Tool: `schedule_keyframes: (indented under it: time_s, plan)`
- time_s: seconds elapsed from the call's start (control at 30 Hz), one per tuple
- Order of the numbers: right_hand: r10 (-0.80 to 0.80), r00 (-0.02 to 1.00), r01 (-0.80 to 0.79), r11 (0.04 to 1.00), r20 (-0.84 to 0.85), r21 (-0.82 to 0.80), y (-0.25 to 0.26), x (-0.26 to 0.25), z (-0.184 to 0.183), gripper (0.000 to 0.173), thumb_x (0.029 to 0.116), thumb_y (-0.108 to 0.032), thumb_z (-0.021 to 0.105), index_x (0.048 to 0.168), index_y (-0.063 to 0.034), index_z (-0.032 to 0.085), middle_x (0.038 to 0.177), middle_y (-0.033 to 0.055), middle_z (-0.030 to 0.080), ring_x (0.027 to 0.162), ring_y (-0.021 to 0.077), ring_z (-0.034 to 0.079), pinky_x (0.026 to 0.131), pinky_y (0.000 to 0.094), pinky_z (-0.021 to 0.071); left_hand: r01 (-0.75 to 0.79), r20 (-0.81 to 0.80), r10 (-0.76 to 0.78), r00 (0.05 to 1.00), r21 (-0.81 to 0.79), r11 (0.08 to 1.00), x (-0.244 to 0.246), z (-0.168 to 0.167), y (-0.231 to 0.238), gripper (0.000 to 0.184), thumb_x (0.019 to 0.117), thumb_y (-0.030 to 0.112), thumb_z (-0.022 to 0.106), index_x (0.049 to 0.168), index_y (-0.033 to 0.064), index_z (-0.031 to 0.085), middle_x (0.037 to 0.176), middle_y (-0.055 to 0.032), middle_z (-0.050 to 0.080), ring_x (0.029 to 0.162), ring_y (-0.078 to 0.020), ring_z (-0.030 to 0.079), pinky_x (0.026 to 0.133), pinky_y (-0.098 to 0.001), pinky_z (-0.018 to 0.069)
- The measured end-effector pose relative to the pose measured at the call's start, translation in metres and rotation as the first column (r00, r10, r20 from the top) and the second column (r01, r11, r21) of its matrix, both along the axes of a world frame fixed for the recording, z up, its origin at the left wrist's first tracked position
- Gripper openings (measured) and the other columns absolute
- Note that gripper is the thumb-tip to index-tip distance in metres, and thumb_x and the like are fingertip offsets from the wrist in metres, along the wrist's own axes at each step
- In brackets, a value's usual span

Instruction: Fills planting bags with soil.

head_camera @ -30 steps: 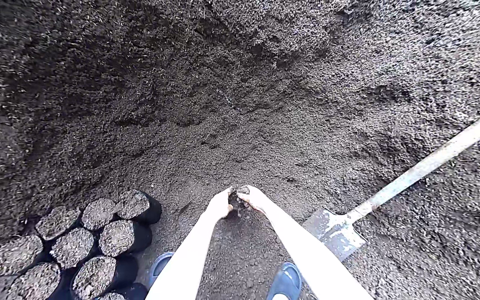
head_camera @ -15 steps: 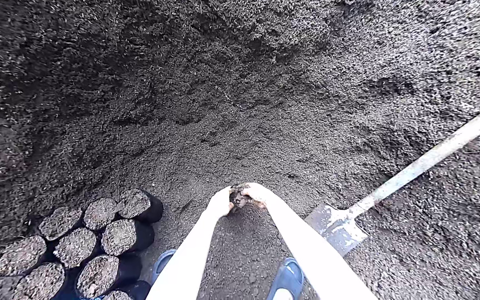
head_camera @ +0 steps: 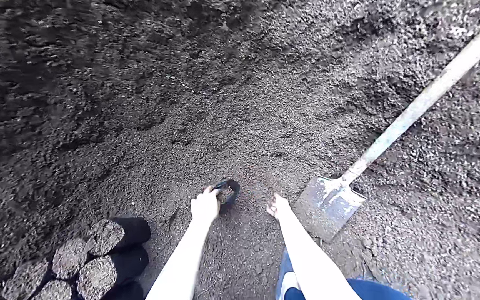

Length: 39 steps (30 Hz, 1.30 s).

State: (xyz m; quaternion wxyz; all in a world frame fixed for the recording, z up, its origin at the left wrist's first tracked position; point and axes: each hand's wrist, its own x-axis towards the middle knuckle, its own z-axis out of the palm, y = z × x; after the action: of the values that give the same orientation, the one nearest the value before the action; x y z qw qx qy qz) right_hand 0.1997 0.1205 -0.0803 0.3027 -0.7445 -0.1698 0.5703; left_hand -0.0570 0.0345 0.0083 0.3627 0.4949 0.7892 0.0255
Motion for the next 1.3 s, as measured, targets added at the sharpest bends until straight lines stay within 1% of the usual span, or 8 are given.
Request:
schedule_keyframes:
  time_s: [0.1,0.27,0.43,0.57,0.77,0.93,1.07,1.3]
  plan:
    - [-0.154,0.968,0.128,0.983,-0.201,-0.134,0.0,0.019,-0.029,0.061,0.1109,-0.047,0.035,0.148,0.001,0.039,0.142,0.0272,0.051,0.122,0.0357,0.058,0.099,0.0472,0.0507,-0.172,0.108,0.166,0.98,0.041,0.984,-0.028,-0.004,0.01,0.047,0.0973,0.009,0.059,0.144,0.0117,0.06,0.141,-0.019,0.062,0.131,-0.0388,0.059,0.109,-0.0626,0.044]
    - [0.189,0.826,-0.404,0.856,-0.531,-0.323,0.031,-0.018,-0.069,0.097,0.1001,-0.076,0.022,0.15,0.0065,0.035,0.139,0.0315,0.054,0.123,0.0406,0.06,0.102,0.05,0.0513,-0.115,0.211,0.103,0.972,0.044,0.992,-0.021,0.003,0.005,0.069,0.094,0.003,0.063,0.158,0.0147,0.041,0.157,-0.0085,0.05,0.14,-0.028,0.054,0.116,-0.0513,0.0419]
    - [-0.165,0.741,0.026,0.976,-0.651,-0.218,0.071,-0.061,-0.08,0.096,0.0984,-0.077,0.024,0.159,-0.0028,0.016,0.151,0.0335,0.042,0.126,0.0448,0.059,0.098,0.0537,0.056,-0.055,0.185,0.036,0.982,0.099,0.994,-0.016,-0.001,0.0,0.066,0.0908,-0.001,0.062,0.154,0.0152,0.049,0.161,-0.0012,0.046,0.143,-0.0197,0.051,0.117,-0.0481,0.0416]
    - [-0.353,0.579,0.346,0.923,-0.735,-0.17,0.11,-0.087,-0.087,0.092,0.0935,-0.083,0.032,0.165,-0.0302,0.006,0.171,0.0148,0.011,0.153,0.0418,0.024,0.109,0.0747,0.0372,0.094,0.01,-0.096,0.995,0.111,0.989,-0.013,-0.003,0.001,0.056,0.0875,0.007,0.066,0.14,0.0259,0.065,0.149,-0.0029,0.059,0.129,-0.0319,0.059,0.102,-0.0697,0.0362]
    - [-0.291,0.521,0.39,0.918,-0.802,-0.08,0.137,-0.129,-0.089,0.089,0.0871,-0.091,0.021,0.157,-0.0359,0.031,0.155,0.0094,0.047,0.14,0.0362,0.047,0.099,0.0725,0.0448,-0.087,0.267,0.08,0.96,0.015,0.996,0.004,-0.004,0.006,0.07,0.0886,0.006,0.067,0.155,0.0084,0.045,0.159,-0.0131,0.046,0.136,-0.024,0.056,0.111,-0.0437,0.0477]
    - [-0.254,0.531,0.372,0.927,-0.809,-0.047,0.142,-0.134,-0.098,0.085,0.0934,-0.084,0.016,0.154,-0.0279,0.035,0.15,0.011,0.05,0.136,0.0325,0.049,0.1,0.0658,0.0457,-0.304,0.393,0.288,0.873,-0.024,0.952,-0.003,-0.008,0.004,0.082,0.0837,0.001,0.06,0.161,0.0144,0.036,0.146,-0.012,0.059,0.106,-0.0196,0.07,0.092,-0.0428,0.056]
    - [-0.041,0.656,0.194,0.974,-0.754,0.116,0.14,-0.117,-0.06,0.079,0.1006,-0.073,0.007,0.146,-0.018,0.041,0.129,0.0136,0.06,0.114,0.0271,0.061,0.088,0.0524,0.0545,-0.337,0.461,0.28,0.842,0.044,0.94,-0.018,-0.005,0.006,0.082,0.084,0.002,0.06,0.161,0.0118,0.035,0.154,-0.0109,0.052,0.115,-0.0161,0.066,0.094,-0.0377,0.0547]
    - [0.156,0.518,-0.11,0.987,-0.841,0.116,0.081,-0.092,0.034,0.091,0.0909,-0.086,0.01,0.131,-0.0174,0.054,0.11,0.0142,0.07,0.099,0.0303,0.069,0.078,0.0541,0.0592,-0.183,0.44,0.136,0.888,0.066,0.981,-0.009,-0.008,0.03,0.078,0.091,0.008,0.061,0.163,0.0125,0.031,0.158,-0.0134,0.047,0.13,-0.0269,0.059,0.108,-0.0493,0.047]
